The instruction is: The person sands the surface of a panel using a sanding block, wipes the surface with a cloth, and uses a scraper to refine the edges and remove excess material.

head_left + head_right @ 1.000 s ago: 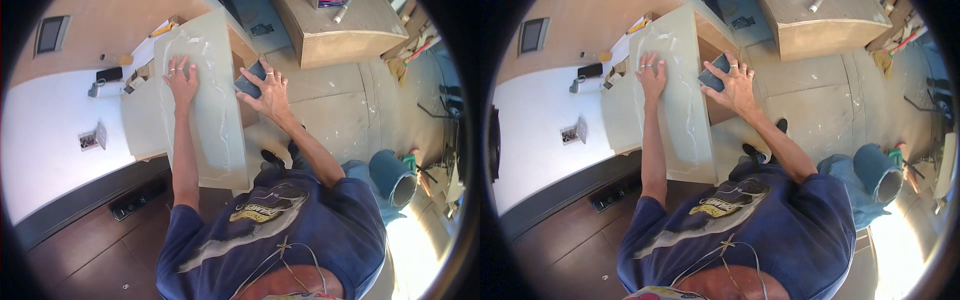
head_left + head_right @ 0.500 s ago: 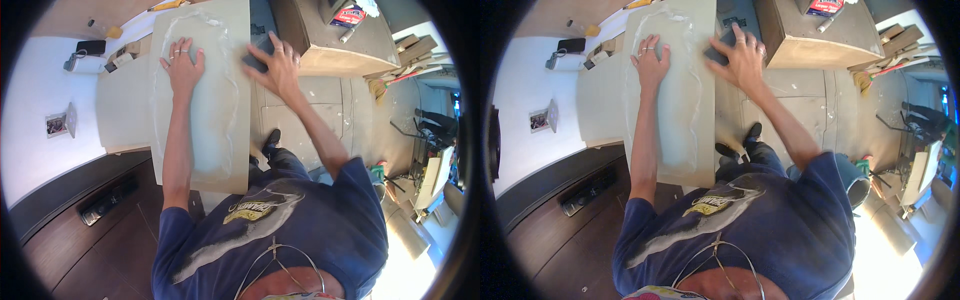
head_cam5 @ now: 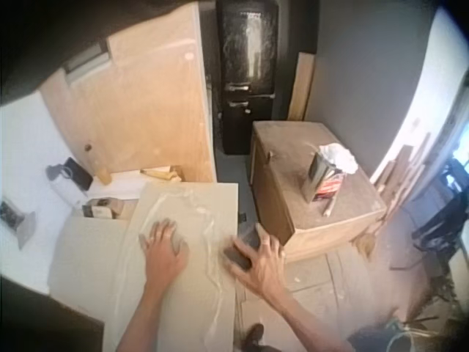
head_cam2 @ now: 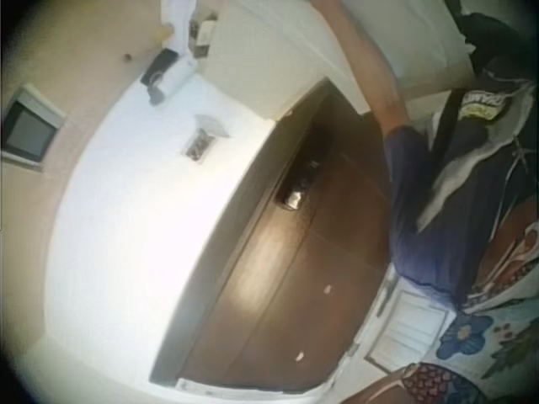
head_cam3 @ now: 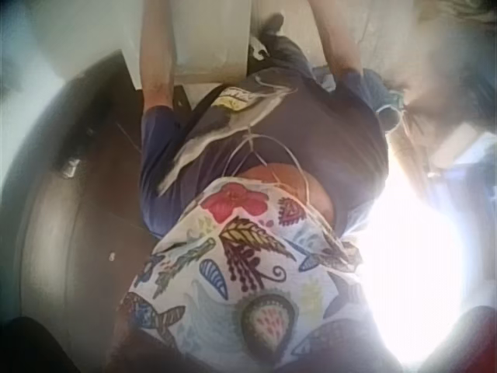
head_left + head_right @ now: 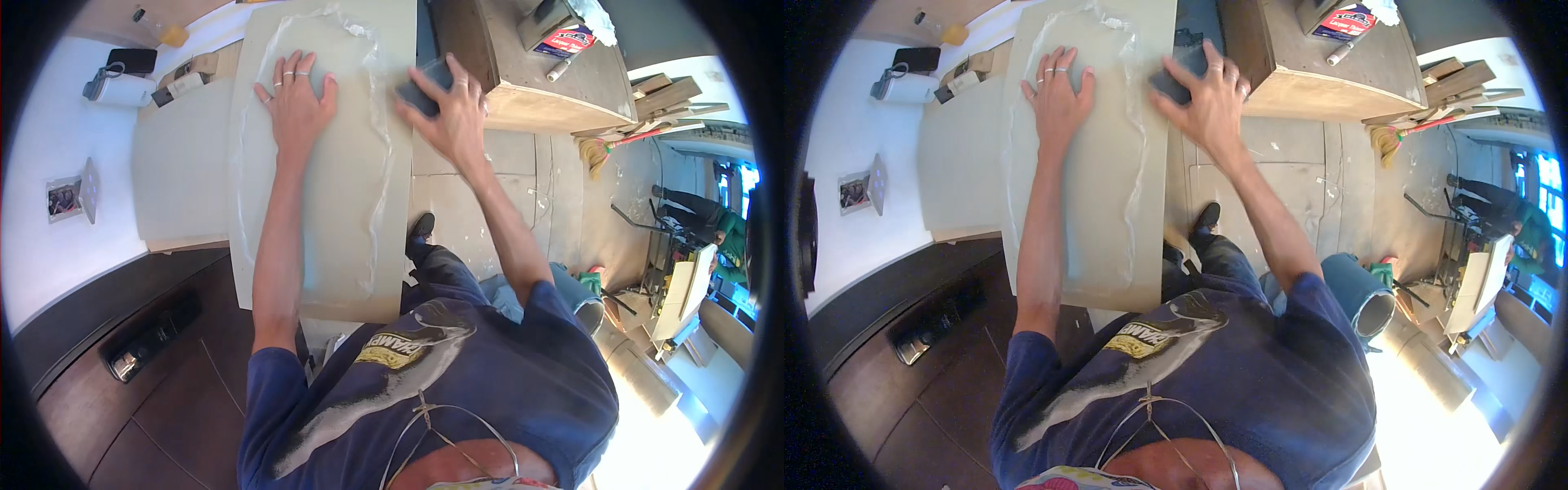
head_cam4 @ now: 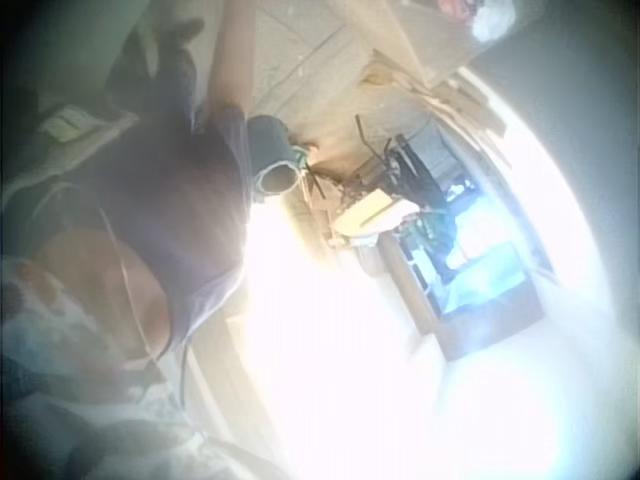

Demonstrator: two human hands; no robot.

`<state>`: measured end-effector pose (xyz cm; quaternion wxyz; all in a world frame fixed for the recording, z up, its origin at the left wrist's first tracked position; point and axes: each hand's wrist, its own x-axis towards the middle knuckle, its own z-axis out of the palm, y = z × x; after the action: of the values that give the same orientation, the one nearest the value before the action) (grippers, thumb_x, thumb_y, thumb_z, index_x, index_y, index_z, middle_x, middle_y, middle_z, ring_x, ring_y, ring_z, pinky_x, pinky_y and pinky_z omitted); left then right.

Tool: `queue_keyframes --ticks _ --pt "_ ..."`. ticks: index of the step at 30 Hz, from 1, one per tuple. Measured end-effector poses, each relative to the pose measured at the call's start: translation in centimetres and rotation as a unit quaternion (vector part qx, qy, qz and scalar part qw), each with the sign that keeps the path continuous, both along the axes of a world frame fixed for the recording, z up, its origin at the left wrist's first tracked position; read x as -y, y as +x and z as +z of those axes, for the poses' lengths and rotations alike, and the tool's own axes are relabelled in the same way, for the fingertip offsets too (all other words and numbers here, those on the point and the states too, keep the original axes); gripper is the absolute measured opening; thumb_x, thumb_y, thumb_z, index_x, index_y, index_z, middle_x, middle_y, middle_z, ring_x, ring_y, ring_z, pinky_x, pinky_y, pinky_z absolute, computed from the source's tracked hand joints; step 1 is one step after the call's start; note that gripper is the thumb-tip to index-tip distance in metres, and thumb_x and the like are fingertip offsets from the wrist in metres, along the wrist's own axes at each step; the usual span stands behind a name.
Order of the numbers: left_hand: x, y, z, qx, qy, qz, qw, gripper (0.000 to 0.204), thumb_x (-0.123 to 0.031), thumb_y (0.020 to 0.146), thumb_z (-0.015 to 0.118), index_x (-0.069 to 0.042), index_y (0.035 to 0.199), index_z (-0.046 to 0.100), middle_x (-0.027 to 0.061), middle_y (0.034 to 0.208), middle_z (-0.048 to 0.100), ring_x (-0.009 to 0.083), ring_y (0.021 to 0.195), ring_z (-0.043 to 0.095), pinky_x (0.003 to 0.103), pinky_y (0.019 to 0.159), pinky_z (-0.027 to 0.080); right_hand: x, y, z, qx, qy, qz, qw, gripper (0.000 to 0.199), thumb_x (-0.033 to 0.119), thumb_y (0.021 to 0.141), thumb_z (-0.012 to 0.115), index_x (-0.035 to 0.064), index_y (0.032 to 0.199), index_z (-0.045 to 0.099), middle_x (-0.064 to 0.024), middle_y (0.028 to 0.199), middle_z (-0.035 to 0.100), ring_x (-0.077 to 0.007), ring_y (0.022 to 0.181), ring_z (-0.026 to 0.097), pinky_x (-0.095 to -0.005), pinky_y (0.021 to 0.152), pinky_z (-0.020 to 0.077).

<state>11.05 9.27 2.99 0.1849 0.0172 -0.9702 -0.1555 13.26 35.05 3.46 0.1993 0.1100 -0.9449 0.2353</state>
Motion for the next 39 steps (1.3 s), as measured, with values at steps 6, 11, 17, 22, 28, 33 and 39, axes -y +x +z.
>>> queue_keyframes --ticks 6,11,17,22,28,33,39 --pt "0.2 -0.2 -0.1 0.015 -0.003 0.01 1.0 0.051 -0.038 0.096 0.062 -0.014 0.142 0.06 0.0072 0.157 0.05 0.0306 0.153 0.035 0.076 0.121 0.013 0.9 -7.1 0.2 -0.018 0.021 -0.003 1.0 0.056 0.059 0.08 0.078 0.0317 0.13 0.076 -0.0275 0.151 0.048 -0.0492 0.131 0.05 -0.0619 0.104 0.0407" --pt "0.3 0.0 0.1 0.017 -0.007 0.019 1.0 0.051 -0.039 0.097 0.061 -0.015 0.142 0.059 0.0061 0.157 0.05 0.0293 0.153 0.034 0.074 0.122 0.012 0.1 0.8 0.0 0.016 -0.005 0.031 0.999 0.058 0.055 0.078 0.084 0.0327 0.131 0.076 -0.0255 0.156 0.045 -0.0482 0.135 0.047 -0.0628 0.105 0.0405" --pt "-0.1 -0.1 0.0 0.019 -0.009 0.017 1.0 0.051 -0.039 0.097 0.061 -0.015 0.142 0.06 0.0063 0.157 0.051 0.0301 0.153 0.036 0.073 0.122 0.012 1.4 -15.3 4.1 0.151 -0.003 -0.027 0.988 0.067 0.061 0.089 0.071 0.0277 0.147 0.062 -0.0215 0.164 0.036 -0.049 0.146 0.036 -0.0664 0.117 0.0303" --pt "0.1 -0.4 0.1 0.019 -0.018 0.023 0.999 0.049 -0.038 0.097 0.062 -0.016 0.141 0.06 0.006 0.156 0.051 0.0305 0.152 0.037 0.073 0.122 0.013 0.0 -3.4 -0.8 -0.01 -0.021 0.039 0.999 0.058 0.058 0.076 0.081 0.0303 0.126 0.078 -0.0282 0.151 0.047 -0.0513 0.131 0.047 -0.0651 0.101 0.0396" --pt "-0.6 -0.3 0.4 0.02 -0.017 0.021 0.999 0.048 -0.037 0.097 0.062 -0.016 0.14 0.061 0.0064 0.156 0.051 0.0311 0.152 0.037 0.073 0.121 0.013 0.2 -6.4 -0.4 -0.028 -0.035 0.036 0.998 0.059 0.058 0.077 0.082 0.0306 0.129 0.076 -0.0233 0.154 0.046 -0.0473 0.135 0.048 -0.0627 0.108 0.0375" --pt "-0.8 -0.7 0.3 0.017 -0.014 0.004 1.0 0.049 -0.038 0.097 0.062 -0.015 0.141 0.061 0.0066 0.156 0.05 0.0314 0.152 0.036 0.074 0.121 0.014 0.4 -19.6 3.1 0.105 -0.033 -0.021 0.994 0.065 0.059 0.088 0.072 0.028 0.145 0.064 -0.0244 0.163 0.037 -0.0496 0.142 0.04 -0.0657 0.115 0.0317" --pt "0.2 -0.3 -0.1 0.01 -0.027 0.023 0.999 0.05 -0.039 0.098 0.061 -0.016 0.142 0.06 0.0064 0.157 0.05 0.0322 0.152 0.036 0.075 0.119 0.015 0.7 -7.8 -1.3 -0.051 -0.029 0.032 0.998 0.059 0.065 0.077 0.078 0.0328 0.127 0.077 -0.0265 0.149 0.051 -0.0497 0.13 0.051 -0.0659 0.103 0.0393"
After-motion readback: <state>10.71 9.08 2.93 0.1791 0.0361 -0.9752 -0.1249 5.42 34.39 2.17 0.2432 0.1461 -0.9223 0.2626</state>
